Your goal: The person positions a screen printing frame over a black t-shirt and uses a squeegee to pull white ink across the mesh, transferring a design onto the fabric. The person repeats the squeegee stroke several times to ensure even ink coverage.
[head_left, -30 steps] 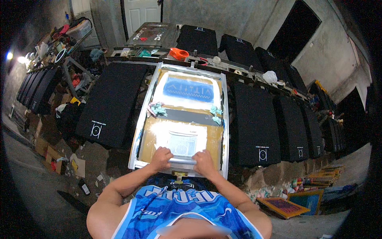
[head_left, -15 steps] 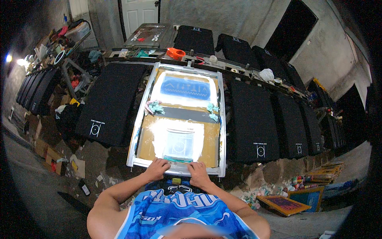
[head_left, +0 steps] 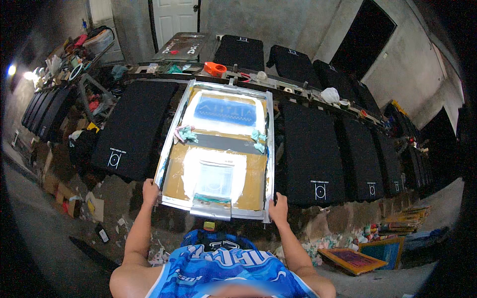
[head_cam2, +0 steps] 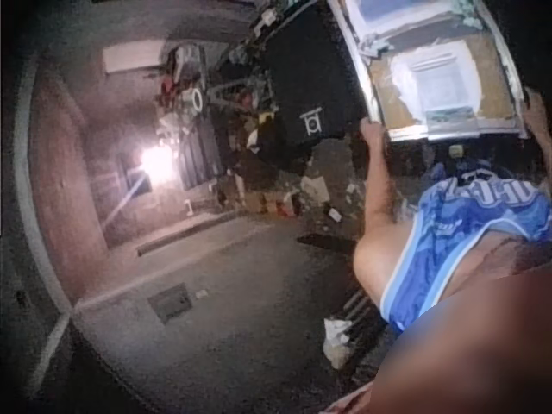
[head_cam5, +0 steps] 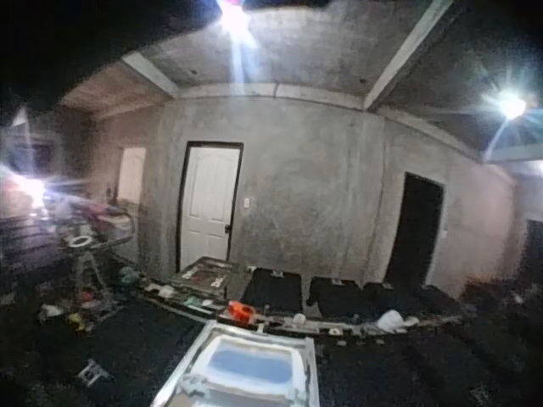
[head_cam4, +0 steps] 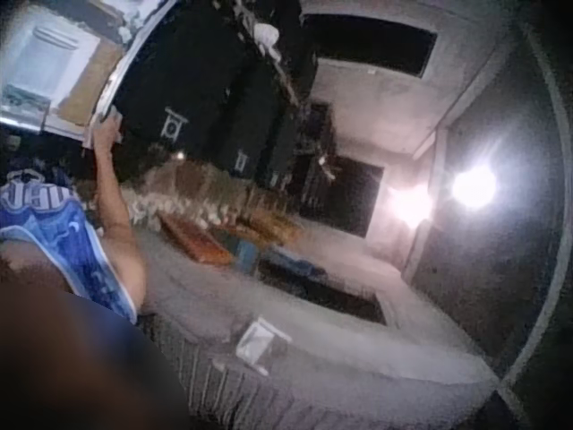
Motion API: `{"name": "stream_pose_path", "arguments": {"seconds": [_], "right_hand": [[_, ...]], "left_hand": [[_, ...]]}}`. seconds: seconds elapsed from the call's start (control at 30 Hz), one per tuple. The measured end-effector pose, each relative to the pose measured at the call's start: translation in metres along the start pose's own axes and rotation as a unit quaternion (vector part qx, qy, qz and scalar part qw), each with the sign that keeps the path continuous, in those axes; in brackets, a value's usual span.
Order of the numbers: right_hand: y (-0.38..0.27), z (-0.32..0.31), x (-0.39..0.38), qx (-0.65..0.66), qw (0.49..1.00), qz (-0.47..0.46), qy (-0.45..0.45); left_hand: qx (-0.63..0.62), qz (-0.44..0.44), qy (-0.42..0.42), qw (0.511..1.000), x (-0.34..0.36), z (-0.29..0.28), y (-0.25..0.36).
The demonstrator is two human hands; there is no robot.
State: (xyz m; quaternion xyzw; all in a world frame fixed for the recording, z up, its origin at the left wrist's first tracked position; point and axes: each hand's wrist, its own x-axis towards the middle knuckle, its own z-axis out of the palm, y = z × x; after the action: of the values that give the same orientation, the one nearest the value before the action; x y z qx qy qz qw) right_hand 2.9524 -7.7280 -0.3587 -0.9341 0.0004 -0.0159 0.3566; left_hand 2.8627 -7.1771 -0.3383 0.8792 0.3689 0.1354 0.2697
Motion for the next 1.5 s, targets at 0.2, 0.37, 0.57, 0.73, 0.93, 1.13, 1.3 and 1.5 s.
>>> {"name": "stream_pose_path", "arguments": {"seconds": [0.2, 0.37, 0.57, 0.73, 0.93, 1.13, 1.3, 1.5], "right_hand": [[0.021, 0.023, 0.003, 0.057, 0.986, 0.116, -0.105], [0.015, 0.027, 0.002, 0.087, 0.987, 0.123, -0.061], [0.007, 0.032, 0.008, 0.106, 0.984, 0.139, -0.028], [0.002, 0.027, 0.016, 0.085, 0.985, 0.151, -0.017], [-0.005, 0.03, 0.013, 0.093, 0.974, 0.207, 0.001], [-0.009, 0.025, 0.01, 0.101, 0.979, 0.179, 0.013], [-0.017, 0.018, 0.002, 0.122, 0.979, 0.156, 0.053], [-0.005, -0.013, 0.016, 0.155, 0.979, 0.118, 0.056]], "left_hand": [[-0.209, -0.125, -0.129, 0.961, 0.017, 0.016, -0.023], [-0.19, -0.113, -0.102, 0.97, 0.023, 0.029, -0.039], [-0.194, -0.135, -0.07, 0.969, 0.024, 0.031, -0.033], [-0.169, -0.155, -0.084, 0.97, 0.016, 0.009, -0.003], [-0.17, -0.132, -0.073, 0.974, 0.008, -0.023, 0.022], [-0.157, -0.111, -0.041, 0.981, 0.007, -0.029, 0.025], [-0.252, -0.142, -0.048, 0.956, 0.013, -0.02, 0.007], [-0.255, -0.084, -0.03, 0.963, 0.016, 0.005, 0.016]]}}
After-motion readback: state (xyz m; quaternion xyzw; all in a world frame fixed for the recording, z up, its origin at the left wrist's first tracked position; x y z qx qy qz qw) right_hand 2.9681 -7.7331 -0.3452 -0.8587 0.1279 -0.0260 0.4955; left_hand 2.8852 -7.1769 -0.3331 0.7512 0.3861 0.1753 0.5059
